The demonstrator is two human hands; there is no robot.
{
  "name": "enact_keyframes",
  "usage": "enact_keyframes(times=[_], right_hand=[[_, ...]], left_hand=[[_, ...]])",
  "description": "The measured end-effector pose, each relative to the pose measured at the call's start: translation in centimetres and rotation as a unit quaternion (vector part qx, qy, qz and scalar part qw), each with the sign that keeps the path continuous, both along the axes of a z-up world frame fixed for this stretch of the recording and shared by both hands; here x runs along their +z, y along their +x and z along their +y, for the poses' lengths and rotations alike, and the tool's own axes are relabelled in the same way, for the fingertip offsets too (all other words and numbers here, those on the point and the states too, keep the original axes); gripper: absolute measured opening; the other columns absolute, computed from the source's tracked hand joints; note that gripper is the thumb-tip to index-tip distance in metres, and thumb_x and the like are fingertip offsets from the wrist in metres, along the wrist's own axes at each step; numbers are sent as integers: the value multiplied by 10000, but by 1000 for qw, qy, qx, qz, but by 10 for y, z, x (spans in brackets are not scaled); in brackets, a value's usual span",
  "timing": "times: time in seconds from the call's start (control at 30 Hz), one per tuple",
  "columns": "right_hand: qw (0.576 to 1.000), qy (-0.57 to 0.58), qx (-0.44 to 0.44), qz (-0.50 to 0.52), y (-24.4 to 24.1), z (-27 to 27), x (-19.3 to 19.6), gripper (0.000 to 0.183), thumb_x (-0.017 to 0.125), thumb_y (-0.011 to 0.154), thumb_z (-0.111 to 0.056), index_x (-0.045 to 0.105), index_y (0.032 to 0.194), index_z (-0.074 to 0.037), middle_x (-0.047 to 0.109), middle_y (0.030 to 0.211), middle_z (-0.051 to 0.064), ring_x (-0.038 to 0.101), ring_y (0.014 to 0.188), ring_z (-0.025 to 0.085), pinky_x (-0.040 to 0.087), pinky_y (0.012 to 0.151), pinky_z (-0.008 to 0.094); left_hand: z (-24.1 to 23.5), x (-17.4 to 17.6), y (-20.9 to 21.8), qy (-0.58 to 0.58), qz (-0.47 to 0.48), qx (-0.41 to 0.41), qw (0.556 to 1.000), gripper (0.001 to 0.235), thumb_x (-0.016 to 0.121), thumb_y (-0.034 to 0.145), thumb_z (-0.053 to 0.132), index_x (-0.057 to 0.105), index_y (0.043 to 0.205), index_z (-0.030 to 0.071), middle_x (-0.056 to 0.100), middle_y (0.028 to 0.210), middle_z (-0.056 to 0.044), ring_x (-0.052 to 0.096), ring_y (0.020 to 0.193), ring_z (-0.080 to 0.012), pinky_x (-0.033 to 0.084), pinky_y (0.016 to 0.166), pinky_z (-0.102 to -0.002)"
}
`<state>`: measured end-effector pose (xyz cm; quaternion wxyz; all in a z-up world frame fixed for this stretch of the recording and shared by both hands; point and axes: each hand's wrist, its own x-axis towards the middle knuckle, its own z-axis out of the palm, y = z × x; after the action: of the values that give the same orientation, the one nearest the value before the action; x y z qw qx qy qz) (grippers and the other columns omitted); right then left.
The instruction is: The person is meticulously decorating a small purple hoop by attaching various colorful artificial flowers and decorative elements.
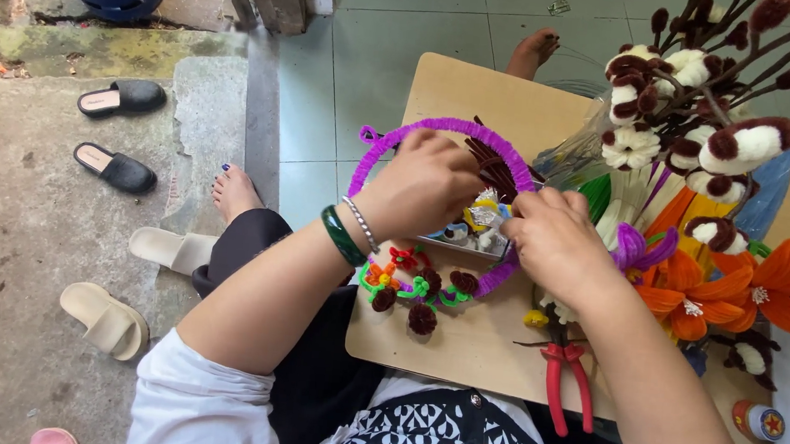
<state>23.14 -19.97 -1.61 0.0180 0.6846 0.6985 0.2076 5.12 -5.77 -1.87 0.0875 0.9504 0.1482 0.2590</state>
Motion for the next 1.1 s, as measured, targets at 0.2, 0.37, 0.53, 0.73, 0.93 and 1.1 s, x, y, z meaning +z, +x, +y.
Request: enact_keyframes(times=[0.2, 0.37, 0.53, 0.73, 0.93, 1.1], right_hand=[[988, -106, 59, 94, 63, -10, -20, 96, 635, 786, -416, 659, 770, -324, 585, 938, -104, 569, 1012, 153, 452, 901, 373], [983, -116, 41, 139, 59, -15, -9, 120, 631, 833, -435, 689, 828, -330, 626, 996, -120, 606, 1061, 141, 459, 936, 382], [969, -116, 24, 218, 48, -29, 33, 197, 634, 919, -407, 755, 1034, -302, 693, 1115, -78, 643, 1127, 193, 462, 980, 428], [950, -79, 31, 299, 53, -35, 38, 204, 657, 938, -247, 779, 1096, -207, 728, 1138, -5, 681, 1083, 278, 504, 903, 443], [947, -66, 50, 309, 47, -36, 42, 111, 650, 825, -173, 737, 801, -238, 722, 1085, -98, 673, 1085, 219, 520, 878, 405], [894, -34, 47, 445, 33, -46, 82, 236, 627, 954, -220, 797, 1102, -146, 769, 1140, 103, 709, 1033, 380, 549, 860, 490]], left_hand=[[-30, -37, 40, 79, 16, -106, 991, 91, 736, 723, 398, 722, 695, 312, 623, 780, 40, 603, 833, -199, 400, 951, -509], [-29, -53, 63, 104, 101, -117, 983, 93, 739, 730, 190, 789, 776, 253, 689, 829, 10, 626, 848, -222, 372, 973, -578], [-16, -25, 39, 54, 36, -127, 990, 166, 685, 799, 236, 661, 669, 336, 628, 796, 116, 620, 867, -139, 364, 1000, -481], [-24, -4, 36, -10, 137, -106, 985, 187, 754, 855, 183, 768, 805, 362, 704, 917, 108, 651, 963, -164, 311, 1052, -559], [-39, -13, 45, 115, 90, -111, 983, 137, 760, 762, 116, 780, 723, 246, 682, 809, 14, 631, 805, -207, 333, 1063, -610], [-8, -17, 43, -146, 68, -53, 985, 50, 758, 870, 273, 721, 899, 288, 652, 917, 90, 624, 1016, -174, 257, 1079, -557]])
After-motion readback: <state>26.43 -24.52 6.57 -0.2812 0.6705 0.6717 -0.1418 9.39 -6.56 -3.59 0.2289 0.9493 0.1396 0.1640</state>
